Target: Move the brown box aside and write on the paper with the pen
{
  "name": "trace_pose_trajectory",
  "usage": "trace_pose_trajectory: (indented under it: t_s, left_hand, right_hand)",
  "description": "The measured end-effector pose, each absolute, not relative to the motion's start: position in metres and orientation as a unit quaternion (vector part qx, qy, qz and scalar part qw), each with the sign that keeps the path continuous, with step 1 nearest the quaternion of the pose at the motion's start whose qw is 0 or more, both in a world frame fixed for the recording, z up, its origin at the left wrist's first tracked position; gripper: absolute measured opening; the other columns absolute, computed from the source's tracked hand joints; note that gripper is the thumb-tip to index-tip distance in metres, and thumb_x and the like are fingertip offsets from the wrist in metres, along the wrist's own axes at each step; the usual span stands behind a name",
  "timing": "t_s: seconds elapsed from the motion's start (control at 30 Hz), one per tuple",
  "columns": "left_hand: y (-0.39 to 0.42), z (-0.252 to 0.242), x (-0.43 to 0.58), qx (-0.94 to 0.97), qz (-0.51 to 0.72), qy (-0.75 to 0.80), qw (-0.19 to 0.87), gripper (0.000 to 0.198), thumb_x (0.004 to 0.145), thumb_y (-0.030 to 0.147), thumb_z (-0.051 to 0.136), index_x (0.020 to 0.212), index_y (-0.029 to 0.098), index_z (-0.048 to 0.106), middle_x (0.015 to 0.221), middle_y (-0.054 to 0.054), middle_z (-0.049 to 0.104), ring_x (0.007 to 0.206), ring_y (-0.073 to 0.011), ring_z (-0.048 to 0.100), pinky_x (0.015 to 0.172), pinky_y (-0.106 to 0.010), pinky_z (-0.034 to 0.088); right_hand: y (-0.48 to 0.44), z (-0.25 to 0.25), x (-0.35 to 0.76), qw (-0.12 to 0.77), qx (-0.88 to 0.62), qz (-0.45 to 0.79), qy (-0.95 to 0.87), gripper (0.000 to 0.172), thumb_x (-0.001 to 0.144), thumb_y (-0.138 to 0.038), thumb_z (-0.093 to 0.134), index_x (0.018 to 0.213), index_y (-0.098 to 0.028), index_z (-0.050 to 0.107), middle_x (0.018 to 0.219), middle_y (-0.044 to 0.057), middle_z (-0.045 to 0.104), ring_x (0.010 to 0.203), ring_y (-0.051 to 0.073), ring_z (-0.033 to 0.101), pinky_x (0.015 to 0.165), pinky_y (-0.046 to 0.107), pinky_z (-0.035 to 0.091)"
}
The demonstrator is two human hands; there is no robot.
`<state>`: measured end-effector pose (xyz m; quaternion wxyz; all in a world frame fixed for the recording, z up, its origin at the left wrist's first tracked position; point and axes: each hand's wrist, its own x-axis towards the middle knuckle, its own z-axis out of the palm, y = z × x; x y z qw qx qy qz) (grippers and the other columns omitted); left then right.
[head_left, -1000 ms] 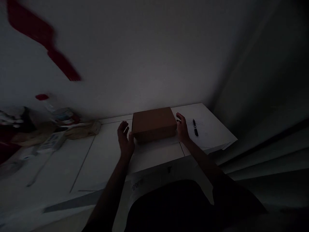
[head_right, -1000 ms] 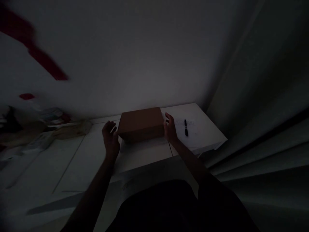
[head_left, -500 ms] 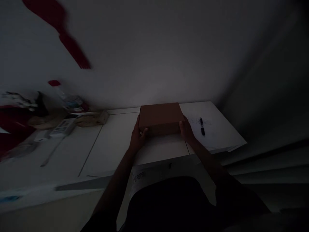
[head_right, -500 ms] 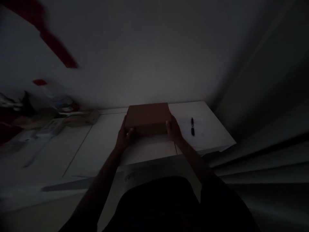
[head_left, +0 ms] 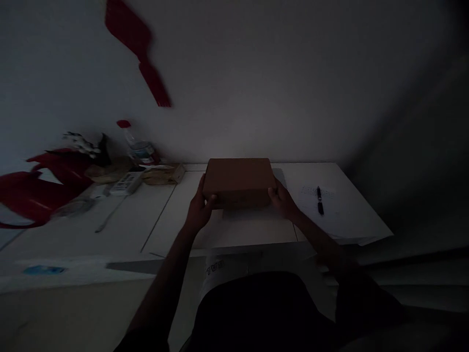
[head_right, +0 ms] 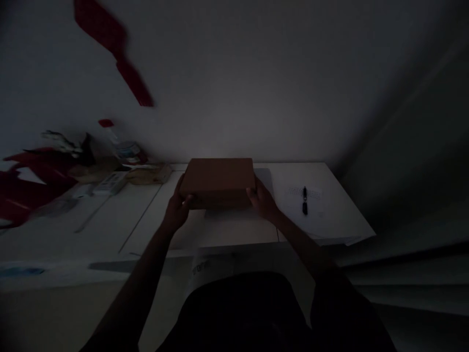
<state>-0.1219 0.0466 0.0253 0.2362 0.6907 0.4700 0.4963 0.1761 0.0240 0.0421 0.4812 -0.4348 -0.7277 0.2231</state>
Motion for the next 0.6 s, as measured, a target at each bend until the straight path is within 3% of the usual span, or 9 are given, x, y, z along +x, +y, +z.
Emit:
trace_pose_trajectory:
  t_s: [0.4,0.6]
  left_hand:
    - [0.009,0.040,-0.227,0.621,0.542,0.553,0.123,0.080,0.083,0.065,0.053,0.144,0.014,0.041,0.128,-0.016,0.059,0.122,-0.0295,0.055,0.107,-0.045,0.044]
    - [-0.002,0.021,-0.261,0.594,0.535,0.590,0.113,0.084,0.085,0.064,0.052,0.149,0.015,0.033,0.136,-0.018,0.053,0.130,-0.0320,0.049,0.108,-0.048,0.042]
  right_hand:
    - [0.081,0.060,0.062,0.447,-0.276,0.380,-0.761,0.072,0.091,-0.055,0.047,0.149,-0.016,0.035,0.144,0.012,0.046,0.134,0.024,0.045,0.114,0.040,0.036]
    - [0.088,0.045,0.020,0.424,-0.223,0.452,-0.752,0.071,0.090,-0.049,0.048,0.151,-0.017,0.031,0.148,0.010,0.042,0.138,0.025,0.040,0.117,0.041,0.032]
